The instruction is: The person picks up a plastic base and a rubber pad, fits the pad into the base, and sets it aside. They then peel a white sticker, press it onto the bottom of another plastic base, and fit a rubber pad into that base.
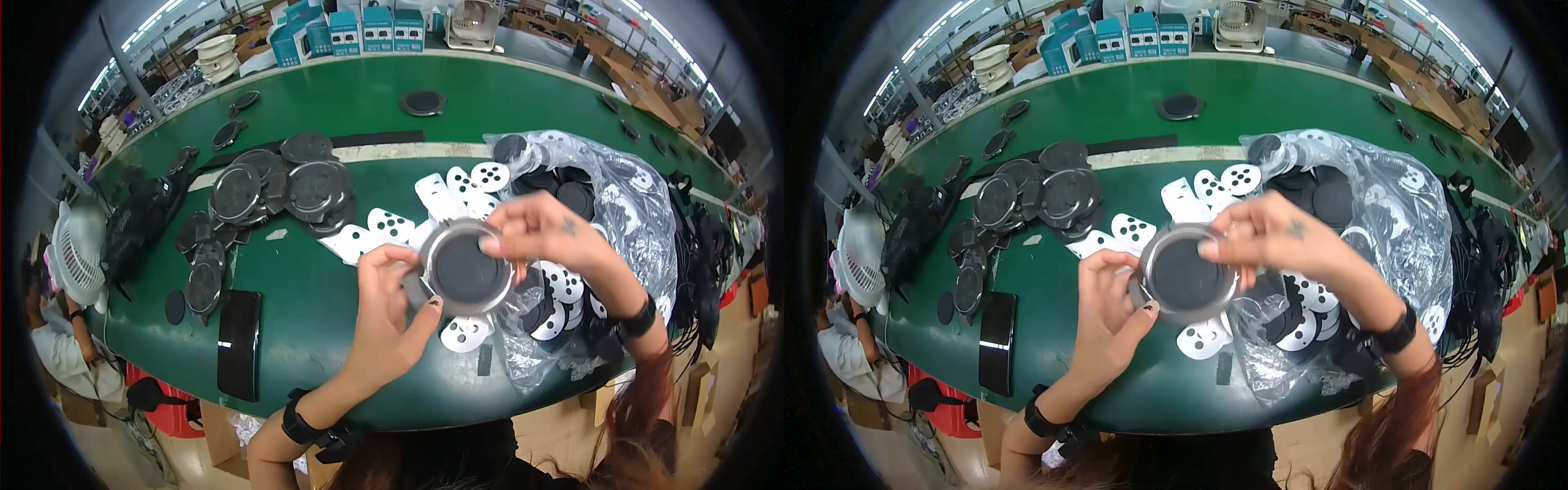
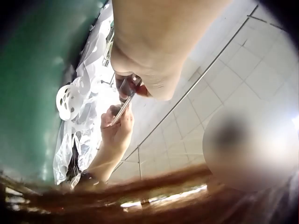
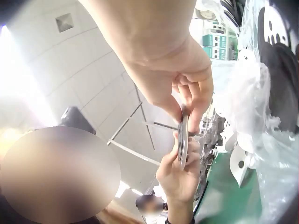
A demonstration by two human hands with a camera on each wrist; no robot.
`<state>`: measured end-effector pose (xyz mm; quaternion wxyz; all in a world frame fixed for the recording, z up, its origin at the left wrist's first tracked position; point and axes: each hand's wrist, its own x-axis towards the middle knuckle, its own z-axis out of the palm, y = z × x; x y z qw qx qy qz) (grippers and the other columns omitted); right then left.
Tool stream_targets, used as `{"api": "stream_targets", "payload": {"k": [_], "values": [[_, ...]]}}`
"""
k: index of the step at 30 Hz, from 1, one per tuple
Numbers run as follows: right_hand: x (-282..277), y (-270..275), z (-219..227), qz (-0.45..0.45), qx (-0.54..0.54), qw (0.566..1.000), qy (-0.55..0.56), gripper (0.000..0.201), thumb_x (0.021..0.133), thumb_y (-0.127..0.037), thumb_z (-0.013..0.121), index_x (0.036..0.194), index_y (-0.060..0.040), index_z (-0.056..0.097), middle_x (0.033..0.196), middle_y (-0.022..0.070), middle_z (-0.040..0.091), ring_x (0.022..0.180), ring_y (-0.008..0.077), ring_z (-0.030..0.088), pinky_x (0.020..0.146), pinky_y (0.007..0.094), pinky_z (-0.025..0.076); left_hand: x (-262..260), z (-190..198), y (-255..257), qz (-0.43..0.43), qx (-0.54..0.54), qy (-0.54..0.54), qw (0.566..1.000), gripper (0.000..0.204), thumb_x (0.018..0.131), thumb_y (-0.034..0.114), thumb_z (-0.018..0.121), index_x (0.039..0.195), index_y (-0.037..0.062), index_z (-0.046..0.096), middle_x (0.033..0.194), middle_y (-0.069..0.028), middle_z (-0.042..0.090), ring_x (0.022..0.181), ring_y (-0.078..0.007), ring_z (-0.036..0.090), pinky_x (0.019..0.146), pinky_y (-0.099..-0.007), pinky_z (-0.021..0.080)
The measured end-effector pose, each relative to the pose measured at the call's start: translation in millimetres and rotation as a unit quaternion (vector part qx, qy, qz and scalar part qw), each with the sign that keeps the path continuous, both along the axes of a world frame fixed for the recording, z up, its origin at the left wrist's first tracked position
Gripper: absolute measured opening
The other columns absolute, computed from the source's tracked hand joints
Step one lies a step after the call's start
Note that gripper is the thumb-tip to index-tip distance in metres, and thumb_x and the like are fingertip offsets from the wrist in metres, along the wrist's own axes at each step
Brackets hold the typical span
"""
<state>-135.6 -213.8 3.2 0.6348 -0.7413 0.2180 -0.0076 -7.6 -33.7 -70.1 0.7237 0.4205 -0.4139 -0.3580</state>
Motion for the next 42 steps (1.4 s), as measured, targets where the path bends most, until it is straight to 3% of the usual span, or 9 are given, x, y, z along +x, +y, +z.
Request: {"api": "stream_targets", "payload": {"k": [4,11,13,14,16,17,26,29,42], "values": [[53,-58,-16,-0.033,-0.001,0.999,-0.007,0.030,0.081,-0.022,0.066,0.089,0.0049,0.058,0.065,0.0064,0.062,0.054,0.0104,0.060,0.053,0.0203,0.050,10,3,5,0.155,0.034,-0.205,0.966,0.058,0.075,-0.006,0.056,0.123,0.0052,0.024,0.122,-0.0123,0.032,0.118,-0.0232,0.035,0.092,-0.0351,0.035],[132,-112,-56,-0.141,0.078,0.983,-0.091,0.037,0.087,-0.018,0.055,0.112,0.0087,0.049,0.099,0.0165,0.060,0.087,0.0170,0.061,0.071,0.0256,0.053,5,10,8,0.102,0.052,-0.134,0.984,0.056,0.075,-0.006,0.057,0.121,0.0037,0.026,0.122,-0.0132,0.032,0.112,-0.0237,0.043,0.084,-0.0316,0.039],[145,-143,-73,-0.129,-0.261,0.957,-0.010,0.034,0.083,-0.016,0.056,0.110,0.0037,0.052,0.103,0.0190,0.058,0.093,0.0245,0.059,0.074,0.0342,0.051,7,10,8,0.091,0.062,-0.134,0.985,0.055,0.075,-0.007,0.056,0.121,0.0031,0.027,0.122,-0.0131,0.031,0.109,-0.0224,0.046,0.082,-0.0307,0.041],[150,-163,-86,-0.126,-0.262,0.957,-0.012,0.034,0.083,-0.016,0.056,0.110,0.0037,0.052,0.103,0.0190,0.058,0.093,0.0245,0.059,0.074,0.0342,0.051,8,10,7,0.096,0.062,-0.134,0.984,0.055,0.075,-0.007,0.056,0.121,0.0031,0.027,0.122,-0.0131,0.031,0.109,-0.0224,0.046,0.082,-0.0307,0.041],[154,-190,-103,-0.019,-0.600,0.798,-0.043,0.032,0.078,-0.015,0.057,0.106,-0.0004,0.054,0.099,0.0196,0.058,0.094,0.0328,0.057,0.080,0.0403,0.046,9,10,8,0.079,0.057,-0.123,0.988,0.054,0.075,-0.008,0.056,0.120,0.0028,0.027,0.121,-0.0127,0.033,0.107,-0.0215,0.048,0.081,-0.0301,0.041],[154,-195,-105,0.000,-0.572,0.820,-0.011,0.030,0.077,-0.015,0.057,0.104,-0.0020,0.055,0.101,0.0213,0.055,0.097,0.0369,0.053,0.086,0.0415,0.043,9,9,9,0.088,0.060,-0.123,0.987,0.054,0.075,-0.008,0.056,0.120,0.0028,0.027,0.121,-0.0127,0.033,0.107,-0.0215,0.048,0.081,-0.0301,0.041],[199,-122,-33,0.223,-0.546,0.790,0.169,0.048,0.077,-0.040,0.059,0.113,-0.0085,0.056,0.112,0.0152,0.056,0.105,0.0309,0.053,0.089,0.0375,0.042,0,3,7,0.025,0.102,-0.161,0.981,0.039,0.078,-0.003,0.058,0.111,0.0036,0.041,0.101,-0.0074,0.051,0.095,-0.0142,0.051,0.078,-0.0274,0.042],[244,-85,-4,0.360,-0.518,0.687,0.361,0.054,0.073,-0.049,0.061,0.115,-0.0157,0.057,0.116,0.0099,0.057,0.107,0.0296,0.053,0.087,0.0372,0.042,-2,7,11,0.005,0.101,-0.189,0.977,0.036,0.078,-0.001,0.058,0.111,0.0037,0.043,0.097,-0.0081,0.053,0.093,-0.0155,0.053,0.078,-0.0284,0.042],[485,0,-22,0.388,-0.655,0.647,0.045,0.035,0.075,-0.019,0.054,0.106,-0.0027,0.062,0.107,0.0168,0.060,0.099,0.0328,0.057,0.081,0.0399,0.047,11,-12,11,0.064,-0.071,-0.631,0.770,0.017,0.070,0.019,0.054,0.079,0.0060,0.060,0.091,-0.0091,0.052,0.081,-0.0199,0.048,0.065,-0.0299,0.037]]}}
